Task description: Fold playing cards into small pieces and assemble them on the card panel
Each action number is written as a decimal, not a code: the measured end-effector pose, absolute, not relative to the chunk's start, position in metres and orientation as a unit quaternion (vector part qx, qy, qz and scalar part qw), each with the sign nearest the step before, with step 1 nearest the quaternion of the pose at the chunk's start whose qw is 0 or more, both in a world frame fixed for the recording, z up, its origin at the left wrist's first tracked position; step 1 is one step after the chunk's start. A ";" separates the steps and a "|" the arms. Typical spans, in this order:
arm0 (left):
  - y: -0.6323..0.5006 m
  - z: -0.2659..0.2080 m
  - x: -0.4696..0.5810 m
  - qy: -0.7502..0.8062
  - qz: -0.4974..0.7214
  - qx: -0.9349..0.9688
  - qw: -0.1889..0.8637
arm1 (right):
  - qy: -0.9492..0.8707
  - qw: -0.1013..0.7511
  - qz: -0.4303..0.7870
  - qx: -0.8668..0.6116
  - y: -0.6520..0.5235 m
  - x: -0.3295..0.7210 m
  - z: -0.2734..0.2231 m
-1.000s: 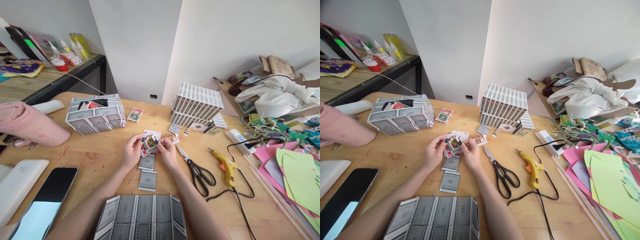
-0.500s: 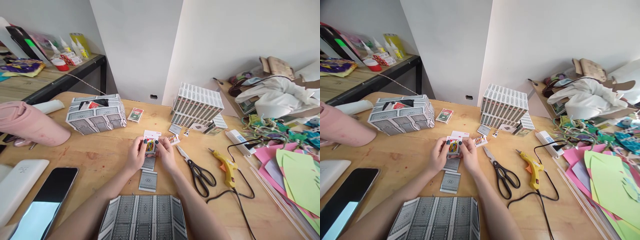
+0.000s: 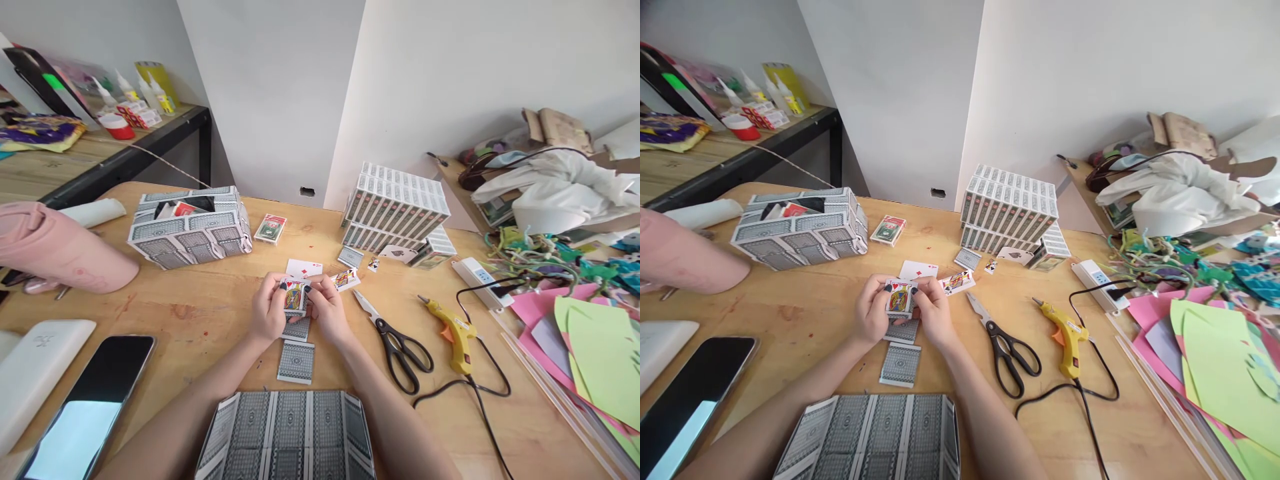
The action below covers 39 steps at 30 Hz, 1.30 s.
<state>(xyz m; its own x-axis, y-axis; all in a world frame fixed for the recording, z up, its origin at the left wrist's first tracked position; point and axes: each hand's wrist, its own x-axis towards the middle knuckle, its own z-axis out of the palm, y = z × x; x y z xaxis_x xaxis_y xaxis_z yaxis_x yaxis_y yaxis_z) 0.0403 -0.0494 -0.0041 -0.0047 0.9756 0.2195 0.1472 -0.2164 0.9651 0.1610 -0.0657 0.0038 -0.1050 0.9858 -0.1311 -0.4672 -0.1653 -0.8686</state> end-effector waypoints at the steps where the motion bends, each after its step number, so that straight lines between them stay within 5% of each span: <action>1: -0.049 -0.005 0.040 0.479 0.521 0.582 0.402 | -0.339 0.552 0.661 -0.379 -0.066 0.161 0.004; 22: -0.050 0.000 0.041 0.475 0.536 0.569 0.405 | -0.289 0.549 0.702 -0.349 -0.064 0.165 0.004; 39: -0.048 0.007 0.039 0.444 0.491 0.638 0.394 | -0.313 0.387 0.812 -0.306 -0.064 0.176 0.008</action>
<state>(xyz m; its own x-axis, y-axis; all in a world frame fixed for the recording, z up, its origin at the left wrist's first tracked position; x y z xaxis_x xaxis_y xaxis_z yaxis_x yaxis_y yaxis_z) 0.0386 -0.0482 0.0069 0.1228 0.9531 0.2765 0.1801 -0.2953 0.9383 0.1762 -0.0638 0.0078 -0.5128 0.8199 -0.2544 -0.4370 -0.5044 -0.7447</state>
